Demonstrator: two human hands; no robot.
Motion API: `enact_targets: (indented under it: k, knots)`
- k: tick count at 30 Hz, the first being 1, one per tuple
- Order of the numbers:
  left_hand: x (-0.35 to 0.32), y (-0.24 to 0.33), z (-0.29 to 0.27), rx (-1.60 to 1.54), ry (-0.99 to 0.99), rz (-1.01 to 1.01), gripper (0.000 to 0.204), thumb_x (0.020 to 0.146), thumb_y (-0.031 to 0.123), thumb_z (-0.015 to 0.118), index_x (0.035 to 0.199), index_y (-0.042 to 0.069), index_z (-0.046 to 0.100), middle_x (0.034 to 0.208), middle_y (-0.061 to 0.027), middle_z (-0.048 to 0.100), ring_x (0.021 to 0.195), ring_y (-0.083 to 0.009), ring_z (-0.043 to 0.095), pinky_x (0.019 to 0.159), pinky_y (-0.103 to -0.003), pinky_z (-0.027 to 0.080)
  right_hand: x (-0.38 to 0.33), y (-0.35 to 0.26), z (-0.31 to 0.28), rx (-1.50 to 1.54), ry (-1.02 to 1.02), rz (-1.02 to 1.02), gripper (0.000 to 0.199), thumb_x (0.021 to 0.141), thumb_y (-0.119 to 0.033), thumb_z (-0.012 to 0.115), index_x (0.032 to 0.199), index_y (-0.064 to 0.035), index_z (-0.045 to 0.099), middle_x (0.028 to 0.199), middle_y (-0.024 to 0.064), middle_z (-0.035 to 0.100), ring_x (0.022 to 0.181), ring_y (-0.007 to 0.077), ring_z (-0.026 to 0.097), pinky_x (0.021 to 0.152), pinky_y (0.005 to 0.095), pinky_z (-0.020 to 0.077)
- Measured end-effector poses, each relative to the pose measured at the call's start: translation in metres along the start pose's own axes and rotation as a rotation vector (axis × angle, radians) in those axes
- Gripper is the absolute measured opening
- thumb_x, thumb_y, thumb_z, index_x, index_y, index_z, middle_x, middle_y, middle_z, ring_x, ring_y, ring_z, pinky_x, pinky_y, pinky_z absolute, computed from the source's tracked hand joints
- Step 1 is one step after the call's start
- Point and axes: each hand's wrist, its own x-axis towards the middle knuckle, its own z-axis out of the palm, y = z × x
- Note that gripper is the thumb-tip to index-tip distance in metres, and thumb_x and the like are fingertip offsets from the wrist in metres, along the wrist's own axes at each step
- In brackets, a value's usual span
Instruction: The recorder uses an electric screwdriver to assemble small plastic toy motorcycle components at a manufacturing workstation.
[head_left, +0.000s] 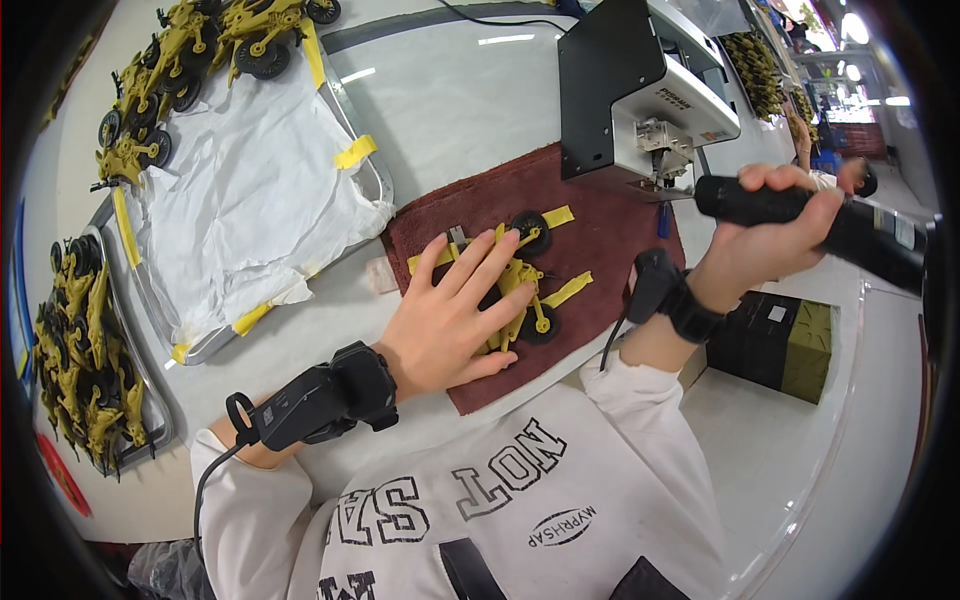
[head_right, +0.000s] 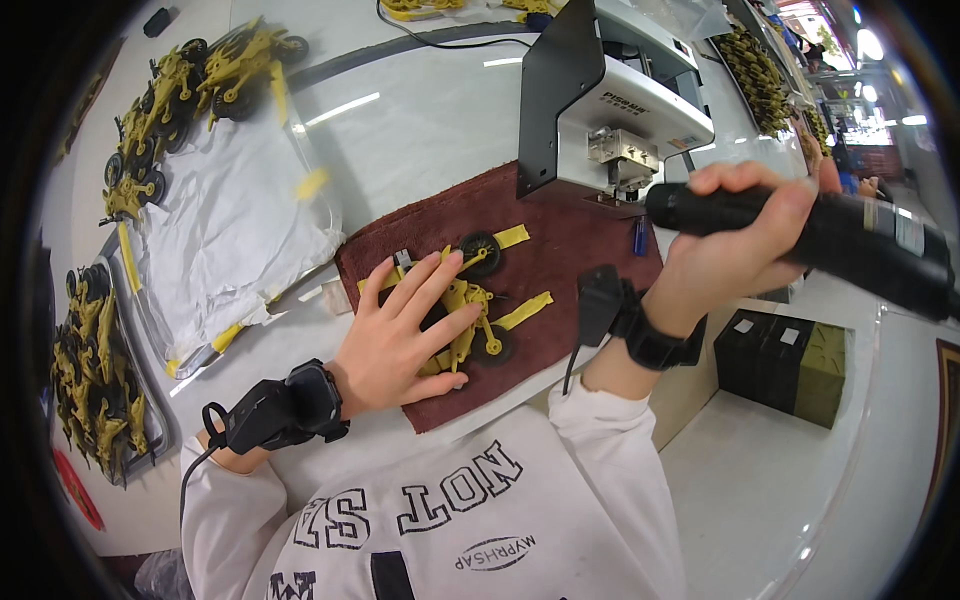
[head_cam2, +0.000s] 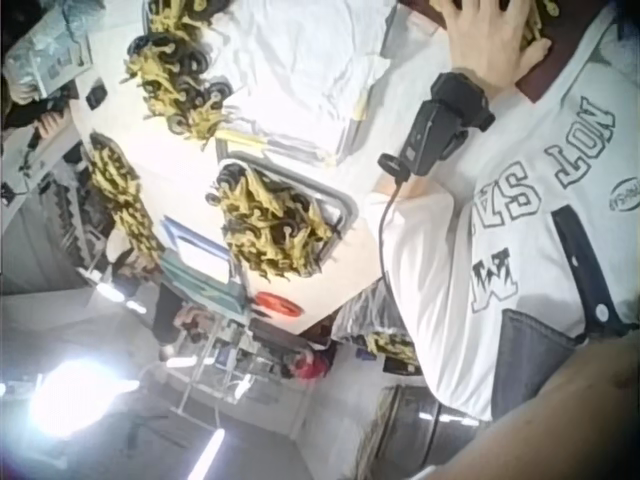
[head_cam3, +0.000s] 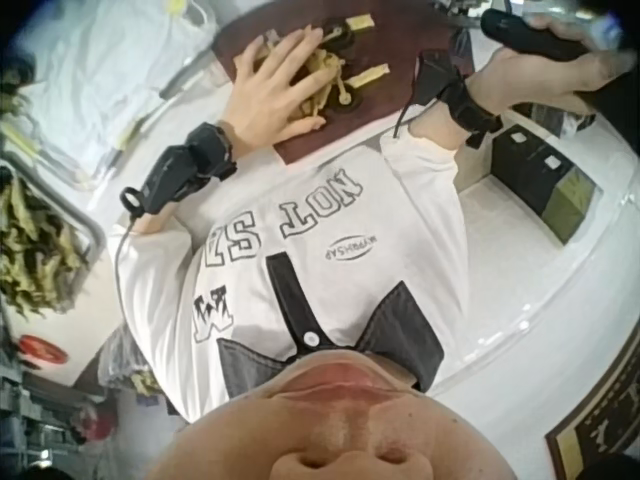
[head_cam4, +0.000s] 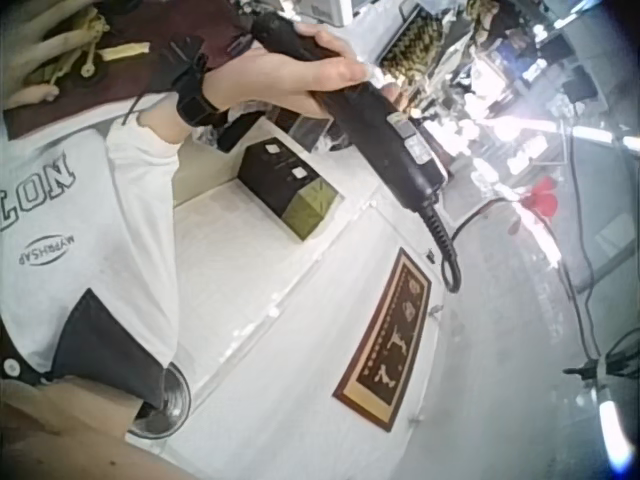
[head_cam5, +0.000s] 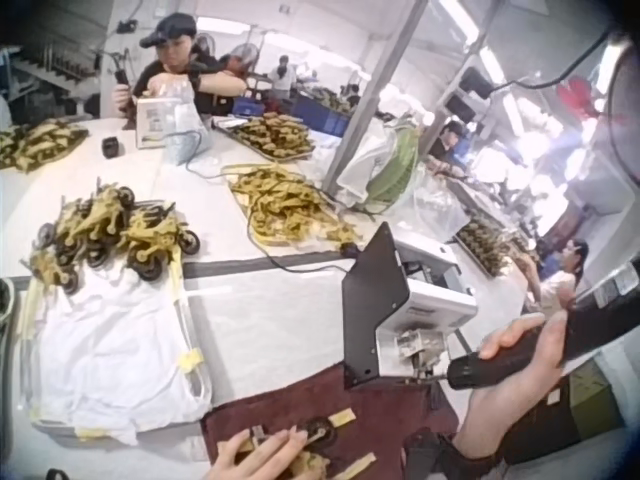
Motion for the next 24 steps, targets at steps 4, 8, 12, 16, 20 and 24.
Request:
enact_targets:
  k: [4, 8, 12, 16, 20, 24]
  knots:
    - [0.000, 0.001, 0.000, -0.007, 0.002, -0.004, 0.066, 0.067, 0.041, 0.072, 0.125, 0.018, 0.050, 0.146, -0.0194, 0.026, 0.132, -0.0337, 0.030, 0.103, -0.055, 0.021, 0.018, 0.018, 0.007, 0.061, -0.011, 0.008, 0.040, 0.085, -0.021, 0.061, 0.114, -0.0018, 0.042, 0.062, 0.0079, 0.052, 0.047, 0.0155, 0.050, 0.044, 0.0282, 0.0459]
    - [-0.001, 0.001, -0.001, -0.005, 0.002, -0.003, 0.066, 0.067, 0.041, 0.072, 0.125, 0.018, 0.050, 0.146, -0.0191, 0.026, 0.132, -0.0336, 0.031, 0.103, -0.055, 0.021, 0.017, 0.026, 0.013, 0.043, -0.034, 0.072, 0.030, 0.085, -0.018, 0.062, 0.104, -0.0011, 0.045, 0.061, 0.0076, 0.052, 0.044, 0.0157, 0.050, 0.044, 0.0272, 0.0446]
    - [-0.001, 0.002, -0.002, 0.002, 0.000, -0.010, 0.066, 0.067, 0.041, 0.073, 0.124, 0.017, 0.050, 0.146, -0.0193, 0.026, 0.132, -0.0334, 0.031, 0.103, -0.055, 0.023, 0.013, 0.018, 0.016, -0.013, -0.056, 0.143, 0.026, 0.084, -0.014, 0.063, 0.098, 0.0000, 0.046, 0.060, 0.0075, 0.051, 0.043, 0.0154, 0.050, 0.044, 0.0261, 0.0423]
    - [-0.001, 0.001, 0.001, 0.005, 0.015, 0.006, 0.065, 0.067, 0.039, 0.073, 0.122, 0.016, 0.049, 0.145, -0.0196, 0.027, 0.132, -0.0332, 0.031, 0.102, -0.055, 0.025, -0.022, -0.001, -0.002, 0.194, -0.235, 0.340, 0.038, 0.089, -0.023, 0.057, 0.115, 0.0001, 0.039, 0.061, 0.0082, 0.050, 0.043, 0.0172, 0.048, 0.045, 0.0291, 0.0423]
    - [-0.001, 0.001, -0.001, 0.007, -0.003, 0.002, 0.066, 0.068, 0.041, 0.071, 0.126, 0.017, 0.050, 0.146, -0.0187, 0.027, 0.132, -0.0339, 0.031, 0.103, -0.055, 0.021, -0.063, -0.024, 0.000, 0.408, -0.422, 0.347, 0.064, 0.092, -0.044, 0.048, 0.134, -0.0031, 0.023, 0.064, 0.0085, 0.050, 0.046, 0.0195, 0.048, 0.048, 0.0355, 0.0421]
    - [-0.001, 0.001, -0.001, 0.006, 0.000, -0.009, 0.067, 0.068, 0.041, 0.071, 0.126, 0.017, 0.049, 0.146, -0.0188, 0.027, 0.132, -0.0338, 0.030, 0.103, -0.055, 0.022, -0.080, -0.015, 0.021, 0.335, -0.413, 0.260, 0.066, 0.091, -0.042, 0.050, 0.136, -0.0032, 0.020, 0.066, 0.0099, 0.052, 0.047, 0.0200, 0.049, 0.047, 0.0342, 0.0427]
